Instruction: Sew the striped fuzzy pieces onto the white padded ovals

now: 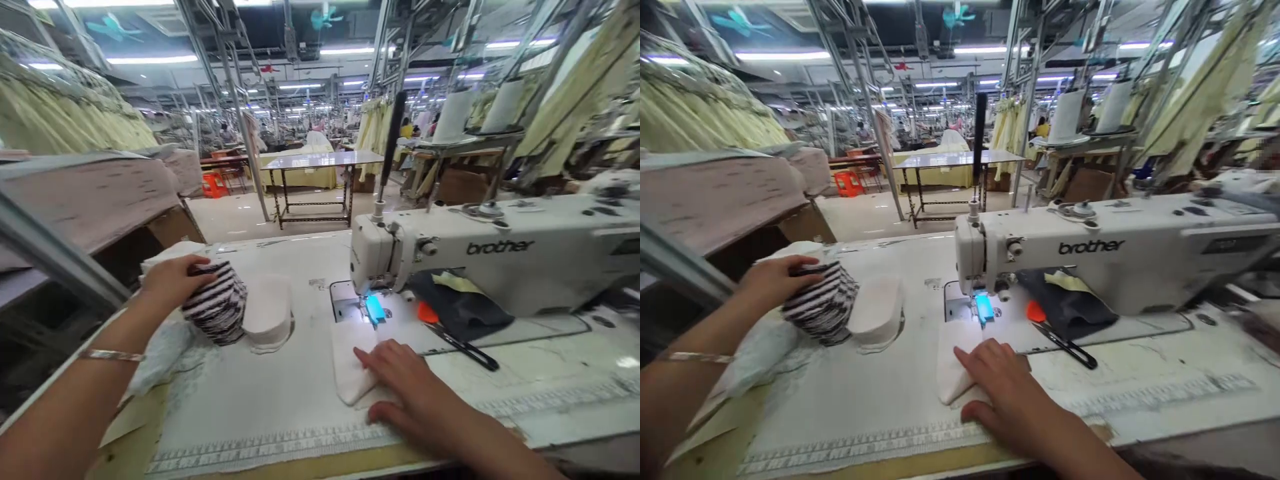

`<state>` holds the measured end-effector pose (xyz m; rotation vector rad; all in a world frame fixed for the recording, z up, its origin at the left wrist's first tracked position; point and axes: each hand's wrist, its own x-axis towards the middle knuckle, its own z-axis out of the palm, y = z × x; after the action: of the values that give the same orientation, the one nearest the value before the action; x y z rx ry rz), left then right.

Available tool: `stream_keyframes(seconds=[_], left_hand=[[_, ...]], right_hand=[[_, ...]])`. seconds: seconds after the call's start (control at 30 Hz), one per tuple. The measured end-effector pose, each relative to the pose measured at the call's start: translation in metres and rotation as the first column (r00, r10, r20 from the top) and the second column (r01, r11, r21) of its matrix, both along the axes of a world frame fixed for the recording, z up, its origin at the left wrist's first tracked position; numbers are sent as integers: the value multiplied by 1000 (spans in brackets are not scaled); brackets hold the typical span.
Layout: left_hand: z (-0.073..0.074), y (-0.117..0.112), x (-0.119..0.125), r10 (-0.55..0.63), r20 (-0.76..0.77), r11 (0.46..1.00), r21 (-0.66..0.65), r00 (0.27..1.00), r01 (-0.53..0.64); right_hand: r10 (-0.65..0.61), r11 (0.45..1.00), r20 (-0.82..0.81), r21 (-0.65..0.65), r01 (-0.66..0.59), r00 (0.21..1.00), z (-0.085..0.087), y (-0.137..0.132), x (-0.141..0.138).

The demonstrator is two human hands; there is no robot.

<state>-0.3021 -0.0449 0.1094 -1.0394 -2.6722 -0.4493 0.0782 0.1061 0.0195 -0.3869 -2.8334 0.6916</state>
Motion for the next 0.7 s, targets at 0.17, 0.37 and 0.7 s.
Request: stream_keyframes(seconds=[0.17,0.37,0.7], left_hand=[[4,1,0,86,25,994,-67,996,-85],[9,-3,14,-25,-318,999,26,948,34],[37,-13,86,-69,-296,969,205,953,134]], right_hand=[[56,996,-20,-73,-57,998,9,-2,2],[133,985,-79,-102,-141,988,4,3,12],[56,977,-294,-179,-113,954,1,6,12]])
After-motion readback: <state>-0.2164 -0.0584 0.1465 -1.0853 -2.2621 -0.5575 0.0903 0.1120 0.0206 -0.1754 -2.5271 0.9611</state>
